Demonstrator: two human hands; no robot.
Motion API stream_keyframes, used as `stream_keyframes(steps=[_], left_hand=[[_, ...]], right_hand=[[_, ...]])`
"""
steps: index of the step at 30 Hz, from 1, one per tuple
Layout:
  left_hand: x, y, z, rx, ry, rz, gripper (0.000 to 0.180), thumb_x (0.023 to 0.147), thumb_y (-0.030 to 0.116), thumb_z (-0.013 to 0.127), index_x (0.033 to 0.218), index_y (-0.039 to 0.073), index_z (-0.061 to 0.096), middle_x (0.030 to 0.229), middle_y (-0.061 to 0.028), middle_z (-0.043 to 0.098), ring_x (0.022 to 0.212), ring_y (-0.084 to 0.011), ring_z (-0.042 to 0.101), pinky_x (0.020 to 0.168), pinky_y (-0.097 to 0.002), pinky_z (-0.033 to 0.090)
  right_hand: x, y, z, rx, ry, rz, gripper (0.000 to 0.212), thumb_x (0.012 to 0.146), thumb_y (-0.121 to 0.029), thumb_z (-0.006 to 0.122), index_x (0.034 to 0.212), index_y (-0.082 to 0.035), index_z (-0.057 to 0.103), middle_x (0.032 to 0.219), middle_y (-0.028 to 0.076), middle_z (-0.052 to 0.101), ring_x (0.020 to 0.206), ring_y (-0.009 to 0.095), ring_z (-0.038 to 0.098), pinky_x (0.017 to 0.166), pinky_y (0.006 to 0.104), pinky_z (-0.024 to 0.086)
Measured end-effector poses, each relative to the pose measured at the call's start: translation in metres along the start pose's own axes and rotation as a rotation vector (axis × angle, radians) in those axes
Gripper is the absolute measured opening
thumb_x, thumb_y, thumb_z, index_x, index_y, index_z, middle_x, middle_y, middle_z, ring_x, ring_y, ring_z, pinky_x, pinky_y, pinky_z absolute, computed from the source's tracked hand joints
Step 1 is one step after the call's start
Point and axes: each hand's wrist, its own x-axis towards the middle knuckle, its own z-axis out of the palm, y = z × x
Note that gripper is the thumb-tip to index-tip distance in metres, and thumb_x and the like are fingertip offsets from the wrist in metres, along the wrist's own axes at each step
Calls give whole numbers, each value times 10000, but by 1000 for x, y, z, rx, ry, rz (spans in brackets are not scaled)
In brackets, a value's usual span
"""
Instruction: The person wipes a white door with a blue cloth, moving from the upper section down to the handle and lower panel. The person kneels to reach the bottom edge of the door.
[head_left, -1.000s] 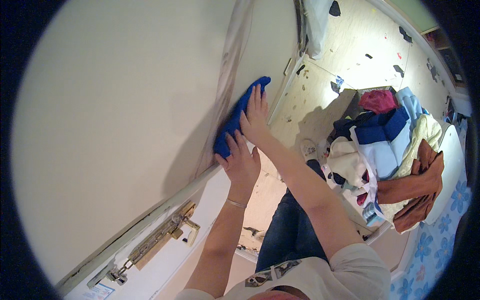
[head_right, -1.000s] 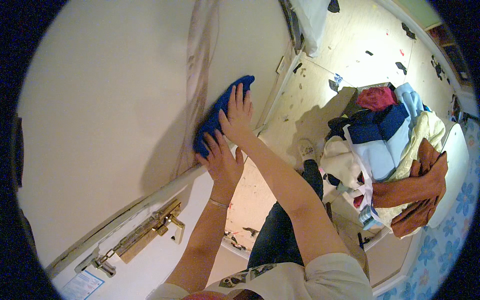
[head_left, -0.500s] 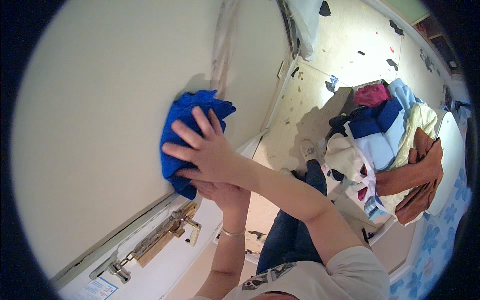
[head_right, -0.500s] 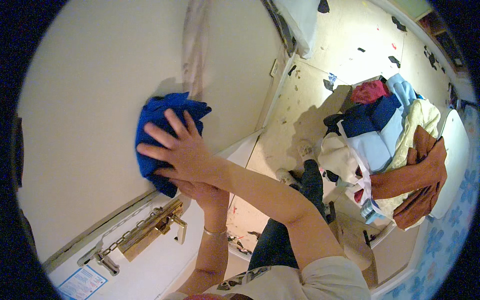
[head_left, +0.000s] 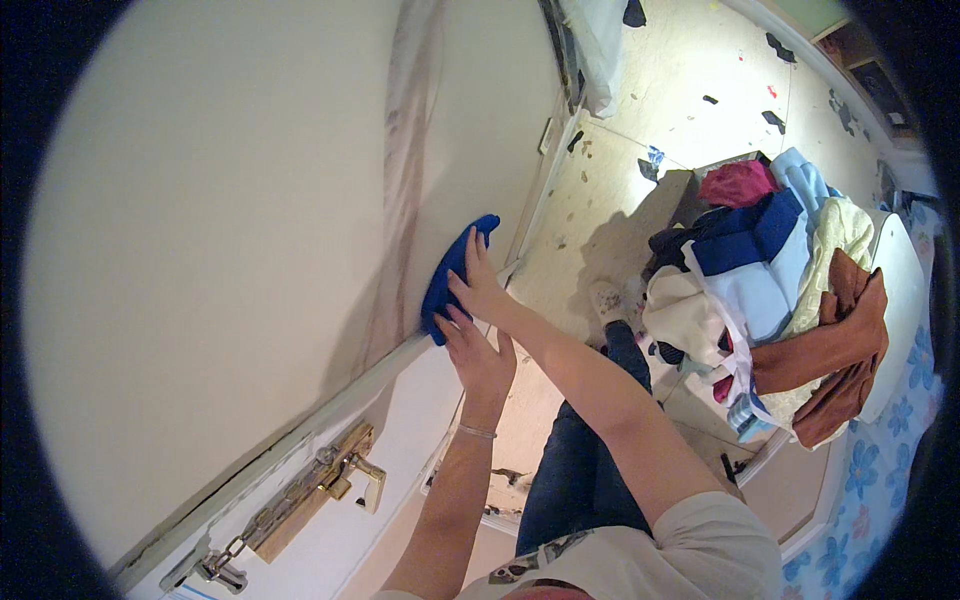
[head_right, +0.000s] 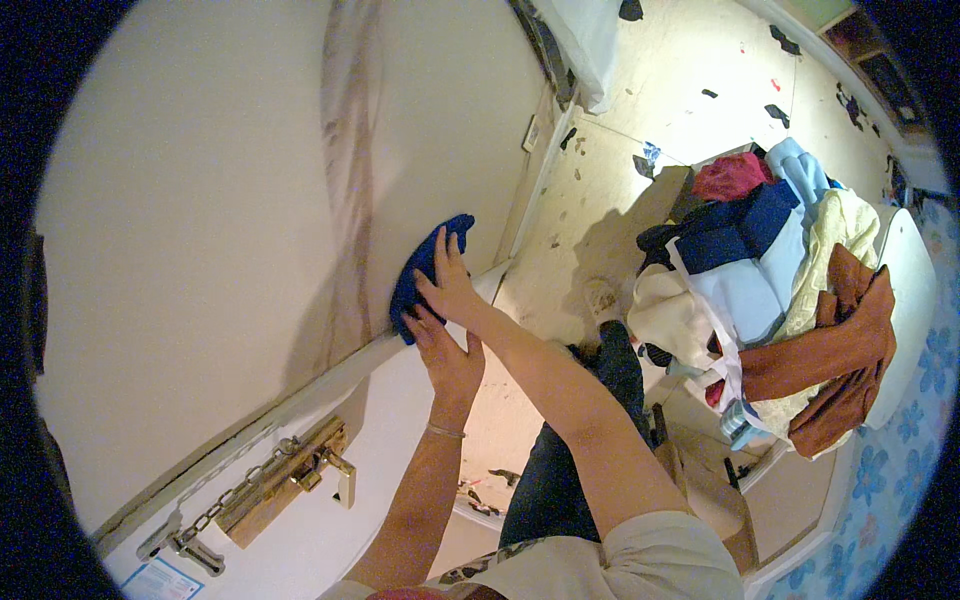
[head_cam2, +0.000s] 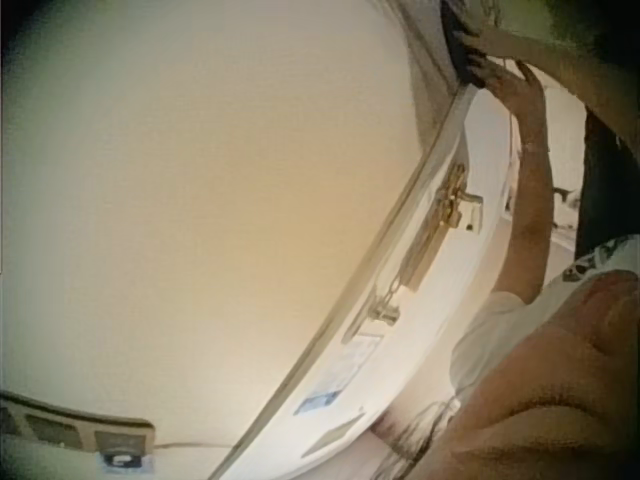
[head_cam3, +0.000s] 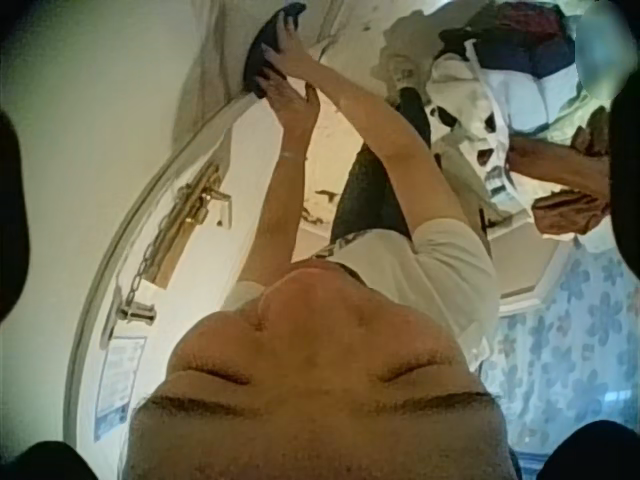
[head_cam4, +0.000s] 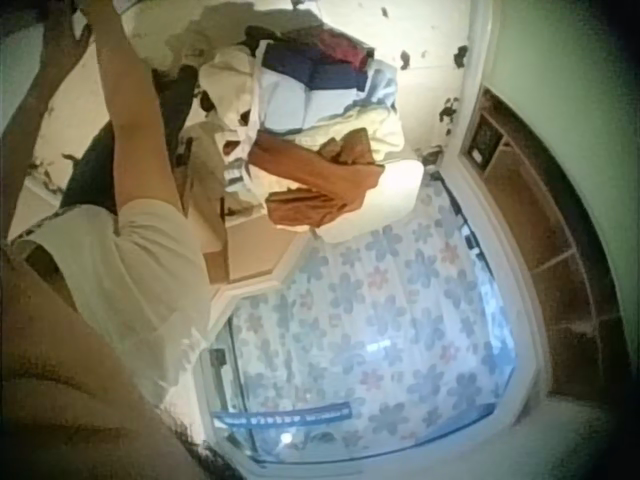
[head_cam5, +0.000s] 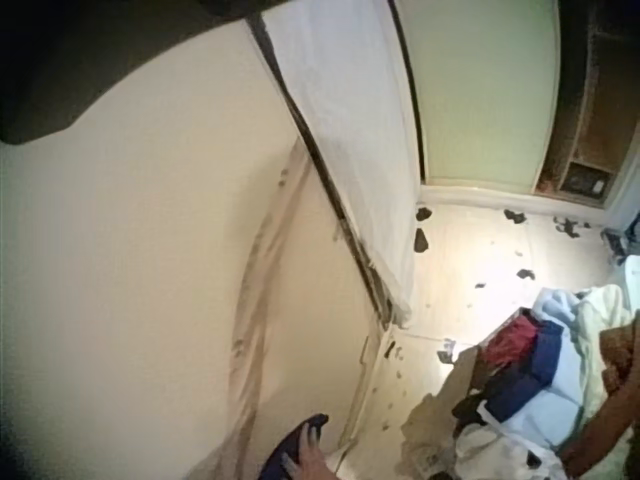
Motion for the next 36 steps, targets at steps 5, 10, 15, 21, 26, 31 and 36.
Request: stream_keyframes(steps=[5,10,15,21,26,31,36], left_hand=[[11,9,-32,103,214,112,875,857,338,565,1403,-113,52,1391,-451,33,1302,-593,77,1078,-583,154],[40,22,-47,231,350,98,882,859,349,556,1427,-69,26,1381,-455,-86,1214,-703,-12,1015,-683,115],[68,31,-24,416,421,173,796,866,382,534,1411,-66,166,1372,-441,68,1186,-694,128,981,-691,195],[101,39,25,520,254,245,712,851,376,552,1370,-49,313,1348,-374,289,1186,-570,330,967,-570,352],[123,21,90,470,127,331,738,801,327,610,1377,-33,321,1414,-298,285,1238,-459,372,957,-490,398],[133,8,135,444,-203,382,740,801,257,591,1378,-76,271,1446,-285,248,1309,-371,327,992,-483,347],[109,-12,126,390,-246,328,800,784,166,590,1420,-58,160,1439,-293,258,1287,-423,334,956,-516,357]], right_hand=[[11,-95,-30,-332,45,-411,842,796,-297,631,1445,-17,174,1454,371,-13,1344,541,71,1092,537,154],[55,-157,-58,-332,134,-775,657,775,-545,623,1277,-141,495,1470,308,99,1308,576,100,1030,663,136],[87,-136,-80,-381,175,-875,692,733,-632,593,1312,-271,479,1491,211,188,1325,522,157,1020,670,160],[122,-52,-98,-238,310,-676,802,753,-539,643,1402,-159,365,1487,279,128,1341,524,120,1057,612,151],[142,61,-80,-98,316,-417,854,798,-383,631,1464,-85,187,1493,301,44,1362,500,85,1107,508,123],[132,168,-57,228,241,129,713,956,-317,436,1459,-10,36,1494,296,-24,1395,413,41,1131,427,82],[61,177,-9,120,-224,435,714,968,-299,424,1460,-17,-8,1501,273,-86,1408,364,-16,1134,393,57]])
